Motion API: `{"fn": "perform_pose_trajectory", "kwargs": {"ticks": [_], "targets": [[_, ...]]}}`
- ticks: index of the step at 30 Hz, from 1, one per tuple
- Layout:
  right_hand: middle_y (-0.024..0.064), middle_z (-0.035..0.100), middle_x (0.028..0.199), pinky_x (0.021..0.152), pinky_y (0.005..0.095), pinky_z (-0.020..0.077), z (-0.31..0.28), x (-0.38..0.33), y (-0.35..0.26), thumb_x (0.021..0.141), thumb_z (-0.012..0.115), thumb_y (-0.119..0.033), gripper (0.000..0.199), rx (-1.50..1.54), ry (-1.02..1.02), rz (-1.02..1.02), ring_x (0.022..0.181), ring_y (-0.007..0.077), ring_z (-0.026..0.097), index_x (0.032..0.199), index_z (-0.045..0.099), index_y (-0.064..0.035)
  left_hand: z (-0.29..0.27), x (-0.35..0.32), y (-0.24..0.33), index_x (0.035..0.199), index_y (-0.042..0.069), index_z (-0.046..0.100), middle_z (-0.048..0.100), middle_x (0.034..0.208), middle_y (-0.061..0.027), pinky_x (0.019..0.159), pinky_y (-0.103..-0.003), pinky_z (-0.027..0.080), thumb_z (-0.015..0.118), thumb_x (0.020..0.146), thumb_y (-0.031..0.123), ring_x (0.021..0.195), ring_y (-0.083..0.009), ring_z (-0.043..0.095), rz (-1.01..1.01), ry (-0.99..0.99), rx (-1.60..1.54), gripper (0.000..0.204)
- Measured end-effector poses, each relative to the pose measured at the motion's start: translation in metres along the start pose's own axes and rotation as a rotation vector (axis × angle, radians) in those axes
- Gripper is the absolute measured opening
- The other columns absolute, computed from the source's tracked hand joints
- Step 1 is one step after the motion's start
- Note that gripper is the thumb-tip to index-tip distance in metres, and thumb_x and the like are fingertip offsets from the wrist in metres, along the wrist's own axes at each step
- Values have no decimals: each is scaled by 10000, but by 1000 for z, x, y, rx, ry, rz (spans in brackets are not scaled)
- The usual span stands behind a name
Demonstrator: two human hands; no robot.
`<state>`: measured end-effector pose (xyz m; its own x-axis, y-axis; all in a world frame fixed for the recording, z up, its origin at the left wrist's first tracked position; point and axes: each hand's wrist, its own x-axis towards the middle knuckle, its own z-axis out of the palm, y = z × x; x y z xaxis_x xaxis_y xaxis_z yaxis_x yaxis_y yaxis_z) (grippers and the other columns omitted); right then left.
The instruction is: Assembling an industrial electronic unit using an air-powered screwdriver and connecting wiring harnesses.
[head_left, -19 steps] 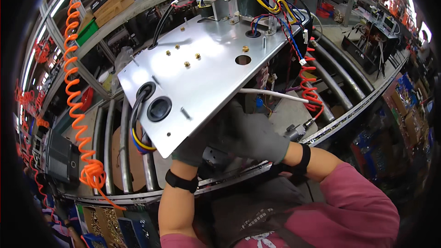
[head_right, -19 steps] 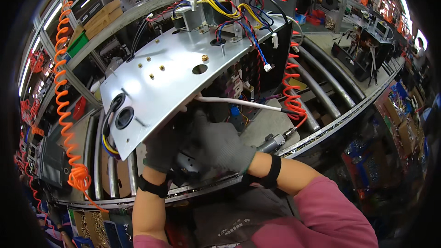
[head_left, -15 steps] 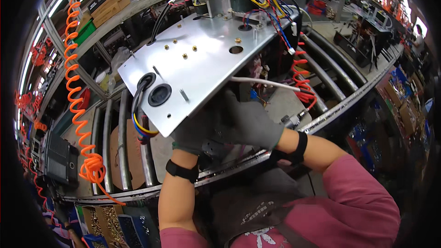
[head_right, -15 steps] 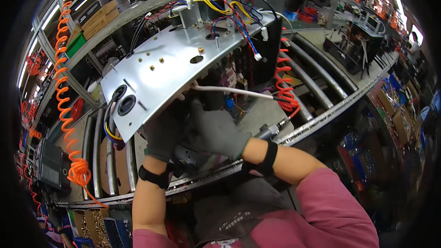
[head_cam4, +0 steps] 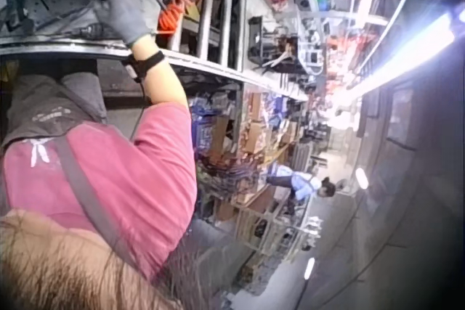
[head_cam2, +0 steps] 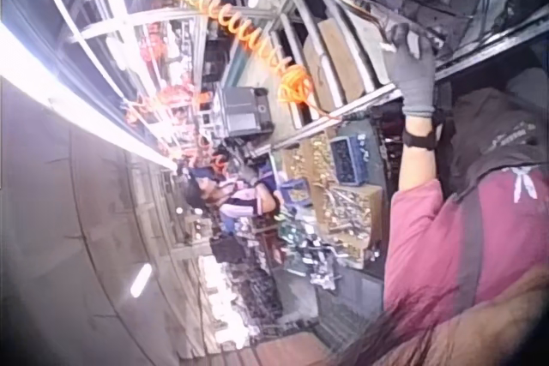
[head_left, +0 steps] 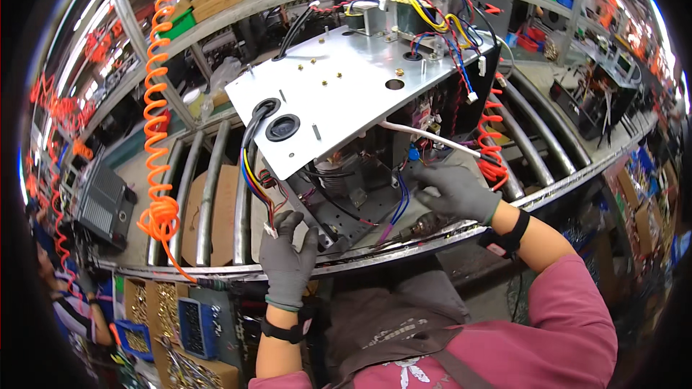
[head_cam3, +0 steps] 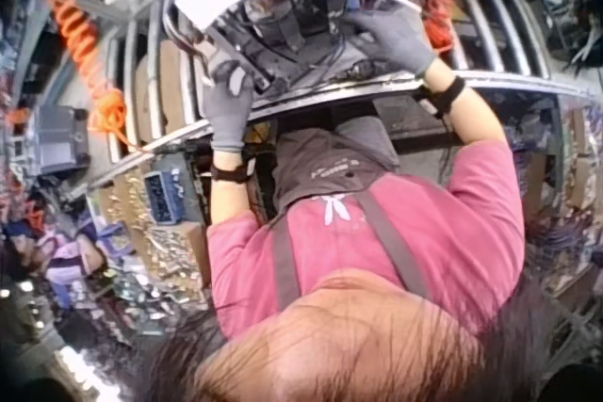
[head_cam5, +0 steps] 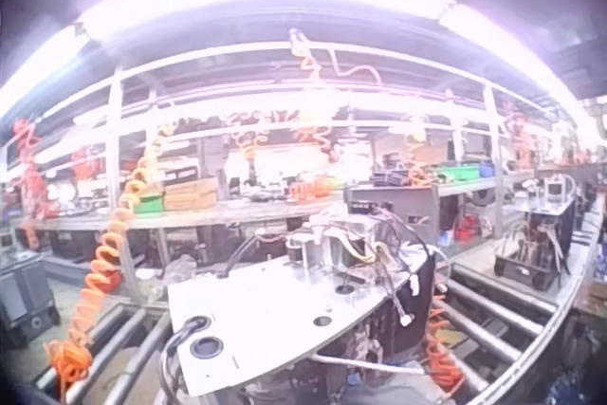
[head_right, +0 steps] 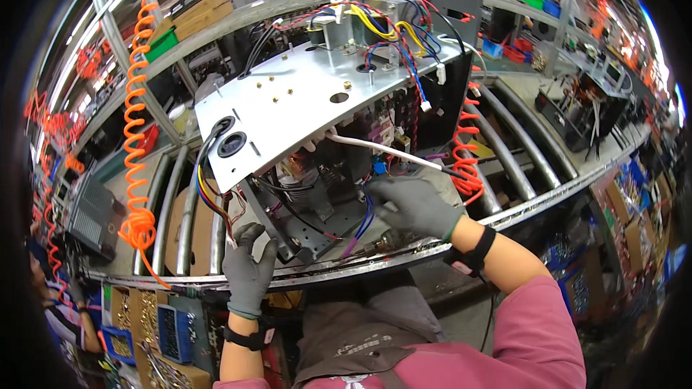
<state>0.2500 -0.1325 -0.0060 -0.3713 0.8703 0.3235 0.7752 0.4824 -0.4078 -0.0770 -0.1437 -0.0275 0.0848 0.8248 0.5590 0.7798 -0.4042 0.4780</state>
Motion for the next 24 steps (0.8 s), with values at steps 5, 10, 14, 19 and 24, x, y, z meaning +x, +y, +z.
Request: {"fn": "perform_pose_trajectory", "kwargs": {"ticks": [5, 10, 14, 19, 24], "targets": [[111, 646, 980, 795, 372, 500, -18, -14, 17, 803, 669, -350, 410, -12, -108, 63, 898, 265, 637, 1135, 621, -115, 19, 11, -7, 1240, 59, 531, 612, 1110, -181, 841, -428, 488, 777, 699, 271, 1007, -375, 605, -279, -93, -42, 631], [116, 582, 1145, 906, 426, 447, -11, -52, 58, 729, 727, -455, 532, -160, -394, 131, 1072, 338, 557, 1155, 613, -158, 39, 26, -34, 1199, 94, 529, 555, 1119, -184, 862, -458, 474, 741, 699, 297, 1013, -386, 587, -375, -75, -156, 580], [132, 575, 1123, 900, 428, 448, -7, -37, 59, 718, 729, -388, 511, -41, -422, 93, 1052, 352, 552, 1143, 607, -130, 62, 33, -62, 1249, 63, 515, 579, 1152, -192, 896, -424, 466, 709, 737, 250, 1057, -350, 589, -378, -92, -255, 578], [161, 582, 1074, 871, 455, 450, 0, -38, 42, 710, 720, -318, 470, -202, -570, 66, 1012, 360, 563, 1105, 597, -94, 53, 45, -72, 1283, 27, 499, 601, 1193, -175, 931, -376, 457, 762, 750, 277, 1091, -285, 595, -259, -134, -263, 645], [131, 610, 981, 805, 444, 465, -65, -70, -9, 683, 755, -278, 466, -247, -405, 69, 942, 335, 586, 1087, 601, -103, 65, 66, -114, 1281, 69, 528, 519, 1261, -224, 909, -414, 475, 737, 734, 377, 1101, -389, 573, -260, -199, -110, 662]]}}
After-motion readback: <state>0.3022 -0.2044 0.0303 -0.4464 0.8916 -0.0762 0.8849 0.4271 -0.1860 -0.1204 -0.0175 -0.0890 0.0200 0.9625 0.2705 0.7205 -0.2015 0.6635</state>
